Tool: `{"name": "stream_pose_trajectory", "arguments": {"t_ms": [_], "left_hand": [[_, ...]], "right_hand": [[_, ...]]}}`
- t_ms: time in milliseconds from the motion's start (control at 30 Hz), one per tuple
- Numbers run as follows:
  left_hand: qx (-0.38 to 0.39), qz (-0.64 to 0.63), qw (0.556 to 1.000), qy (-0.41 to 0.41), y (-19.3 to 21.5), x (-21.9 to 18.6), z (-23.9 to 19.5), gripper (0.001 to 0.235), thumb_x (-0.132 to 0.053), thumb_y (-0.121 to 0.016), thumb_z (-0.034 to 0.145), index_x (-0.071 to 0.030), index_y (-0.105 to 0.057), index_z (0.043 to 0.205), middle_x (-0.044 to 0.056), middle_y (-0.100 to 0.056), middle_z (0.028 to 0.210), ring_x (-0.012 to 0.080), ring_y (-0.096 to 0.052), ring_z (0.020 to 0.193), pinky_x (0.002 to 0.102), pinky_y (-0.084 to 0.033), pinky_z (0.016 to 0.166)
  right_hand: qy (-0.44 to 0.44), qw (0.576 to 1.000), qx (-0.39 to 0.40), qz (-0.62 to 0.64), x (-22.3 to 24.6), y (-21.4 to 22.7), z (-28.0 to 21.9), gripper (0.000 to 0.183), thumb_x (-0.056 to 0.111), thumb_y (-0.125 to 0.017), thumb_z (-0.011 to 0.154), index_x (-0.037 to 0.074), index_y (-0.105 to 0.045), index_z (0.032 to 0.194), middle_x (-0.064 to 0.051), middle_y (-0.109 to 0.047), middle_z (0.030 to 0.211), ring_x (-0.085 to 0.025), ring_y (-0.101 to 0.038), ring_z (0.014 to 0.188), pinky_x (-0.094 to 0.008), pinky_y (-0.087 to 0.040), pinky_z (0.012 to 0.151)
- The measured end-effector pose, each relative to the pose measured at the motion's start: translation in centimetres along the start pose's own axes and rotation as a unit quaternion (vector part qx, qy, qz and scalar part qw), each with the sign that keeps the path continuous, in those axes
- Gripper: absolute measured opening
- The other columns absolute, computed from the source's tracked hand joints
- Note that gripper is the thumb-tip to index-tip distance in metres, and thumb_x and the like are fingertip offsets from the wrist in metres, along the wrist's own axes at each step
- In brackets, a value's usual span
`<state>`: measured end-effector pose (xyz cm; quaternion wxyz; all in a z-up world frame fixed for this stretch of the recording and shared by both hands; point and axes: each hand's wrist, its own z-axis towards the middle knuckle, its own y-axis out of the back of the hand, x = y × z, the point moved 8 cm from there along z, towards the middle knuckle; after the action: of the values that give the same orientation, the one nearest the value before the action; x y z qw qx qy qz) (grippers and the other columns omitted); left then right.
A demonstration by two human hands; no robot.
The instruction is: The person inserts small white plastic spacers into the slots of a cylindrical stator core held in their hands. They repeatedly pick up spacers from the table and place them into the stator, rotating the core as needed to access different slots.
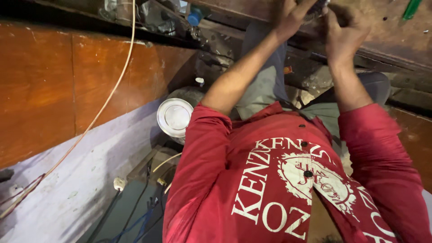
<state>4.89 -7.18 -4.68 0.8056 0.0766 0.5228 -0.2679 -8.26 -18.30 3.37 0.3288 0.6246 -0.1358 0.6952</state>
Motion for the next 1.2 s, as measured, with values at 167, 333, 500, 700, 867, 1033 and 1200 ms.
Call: {"name": "stream_pose_trajectory", "arguments": {"t_ms": [167,333,500,700,867,1033,1200], "left_hand": [[-0.008,-0.002,0.992,0.129,0.9,1.4,-0.9,0.033,-0.031,-0.074,0.096,-0.002,-0.069,0.081,-0.003,-0.062,0.069,0.0072,-0.058,0.059,0.029,-0.044,0.057],[-0.012,-0.09,0.991,0.096,0.7,1.1,-0.4,0.034,-0.032,-0.074,0.099,-0.001,-0.071,0.084,-0.005,-0.058,0.073,0.0063,-0.055,0.066,0.03,-0.044,0.06],[-0.004,-0.082,0.99,0.117,0.3,-2.0,-0.1,0.034,-0.033,-0.071,0.098,0.0,-0.071,0.09,-0.001,-0.065,0.074,0.0072,-0.06,0.067,0.029,-0.047,0.06],[0.007,0.034,0.997,0.067,-0.3,-8.3,1.2,0.039,-0.041,-0.068,0.1,-0.002,-0.07,0.103,0.005,-0.075,0.087,0.0145,-0.071,0.081,0.033,-0.055,0.075],[0.006,0.017,0.997,0.081,-0.4,-9.1,1.4,0.043,-0.043,-0.066,0.1,0.0,-0.068,0.107,0.007,-0.075,0.086,0.0142,-0.071,0.079,0.031,-0.055,0.072],[0.017,0.04,0.993,0.112,-0.2,-7.0,1.0,0.041,-0.041,-0.068,0.101,-0.001,-0.069,0.092,0.003,-0.064,0.066,0.0082,-0.057,0.056,0.031,-0.044,0.058],[0.01,0.008,0.996,0.09,0.3,-5.2,-0.1,0.042,-0.041,-0.068,0.1,-0.001,-0.069,0.09,0.001,-0.067,0.071,0.0098,-0.059,0.064,0.033,-0.046,0.059]], "right_hand": [[0.084,0.995,-0.008,-0.055,2.0,-0.5,-1.2,0.018,-0.009,-0.074,0.102,-0.008,-0.075,0.12,-0.015,-0.08,0.106,-0.021,-0.076,0.096,-0.033,-0.062,0.086],[0.181,0.969,0.004,-0.168,4.6,-1.5,-2.1,0.023,-0.011,-0.069,0.1,-0.009,-0.072,0.122,-0.023,-0.075,0.111,-0.031,-0.075,0.103,-0.036,-0.059,0.092],[0.081,0.995,-0.015,-0.048,3.5,-0.8,-1.6,0.017,-0.003,-0.073,0.104,-0.008,-0.072,0.12,-0.018,-0.077,0.109,-0.023,-0.075,0.099,-0.034,-0.06,0.089],[-0.005,0.999,-0.037,-0.032,1.6,-0.6,-0.6,0.013,0.004,-0.082,0.103,-0.007,-0.077,0.108,-0.009,-0.08,0.096,-0.014,-0.074,0.085,-0.029,-0.06,0.077],[-0.152,0.983,-0.014,0.104,0.3,-1.2,-0.5,0.013,0.007,-0.077,0.1,-0.005,-0.072,0.099,-0.004,-0.075,0.086,-0.012,-0.071,0.075,-0.027,-0.057,0.067],[-0.05,0.997,-0.051,0.017,1.1,-0.8,-0.2,0.007,0.001,-0.077,0.096,-0.005,-0.073,0.098,-0.007,-0.076,0.087,-0.012,-0.071,0.076,-0.029,-0.058,0.068],[-0.025,0.998,-0.054,-0.03,-0.2,-1.1,-0.3,0.012,0.002,-0.081,0.101,-0.005,-0.072,0.097,-0.006,-0.074,0.085,-0.013,-0.067,0.077,-0.03,-0.054,0.07]]}}
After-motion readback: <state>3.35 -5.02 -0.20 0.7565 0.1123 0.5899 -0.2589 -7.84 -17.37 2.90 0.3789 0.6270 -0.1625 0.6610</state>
